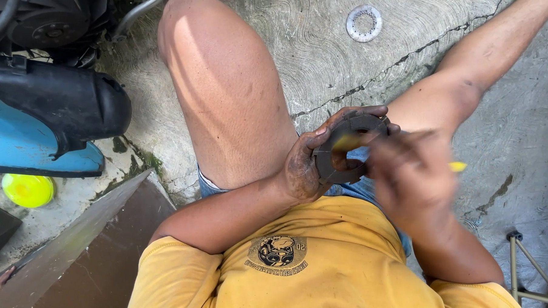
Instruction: Cleaning a circular metal motorcycle component using a small brush while sitting on the floor.
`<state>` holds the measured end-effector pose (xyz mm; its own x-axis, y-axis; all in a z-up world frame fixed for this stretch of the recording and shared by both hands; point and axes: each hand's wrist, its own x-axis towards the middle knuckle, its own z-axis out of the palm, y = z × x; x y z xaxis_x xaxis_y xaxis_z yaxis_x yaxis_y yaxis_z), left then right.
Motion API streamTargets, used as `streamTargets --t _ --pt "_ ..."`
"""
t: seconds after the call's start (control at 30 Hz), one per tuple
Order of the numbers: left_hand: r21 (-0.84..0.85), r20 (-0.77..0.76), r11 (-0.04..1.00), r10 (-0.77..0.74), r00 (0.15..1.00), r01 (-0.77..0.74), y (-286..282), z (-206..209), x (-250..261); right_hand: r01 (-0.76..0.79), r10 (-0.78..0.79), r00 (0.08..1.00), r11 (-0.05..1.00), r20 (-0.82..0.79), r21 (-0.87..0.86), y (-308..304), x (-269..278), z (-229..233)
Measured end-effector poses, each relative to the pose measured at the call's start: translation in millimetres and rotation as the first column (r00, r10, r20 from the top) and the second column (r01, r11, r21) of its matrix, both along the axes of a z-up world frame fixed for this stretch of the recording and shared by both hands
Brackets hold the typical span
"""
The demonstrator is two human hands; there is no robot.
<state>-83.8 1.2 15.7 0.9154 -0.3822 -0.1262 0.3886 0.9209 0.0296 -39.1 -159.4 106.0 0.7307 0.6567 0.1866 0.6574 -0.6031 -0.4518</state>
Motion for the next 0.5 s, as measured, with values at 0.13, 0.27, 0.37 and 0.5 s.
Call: streamTargets --t 0.13,0.27,0.37,0.5 --pt "-0.005 0.123 0.993 0.114 0.986 -0.114 -3.4 -1.3 0.6 -0.134 0.135 0.99 0.99 -0.032 0.051 7.9 -0.2 2.0" --pt "0.01 0.07 0.995 0.095 0.993 -0.096 -9.8 -7.2 -1.5 -0.011 0.011 1.0 1.0 0.027 0.006 13.7 1.5 7.6" --pt "0.039 0.083 0.997 0.063 0.995 -0.067 -2.1 3.2 -0.1 -0.096 0.096 0.995 0.995 0.004 0.026 7.7 1.8 4.4" --pt "-0.091 -0.039 0.996 0.019 0.999 -0.023 -17.1 -27.3 -9.2 0.09 -0.085 0.99 0.995 0.115 -0.04 6.2 8.5 6.4"
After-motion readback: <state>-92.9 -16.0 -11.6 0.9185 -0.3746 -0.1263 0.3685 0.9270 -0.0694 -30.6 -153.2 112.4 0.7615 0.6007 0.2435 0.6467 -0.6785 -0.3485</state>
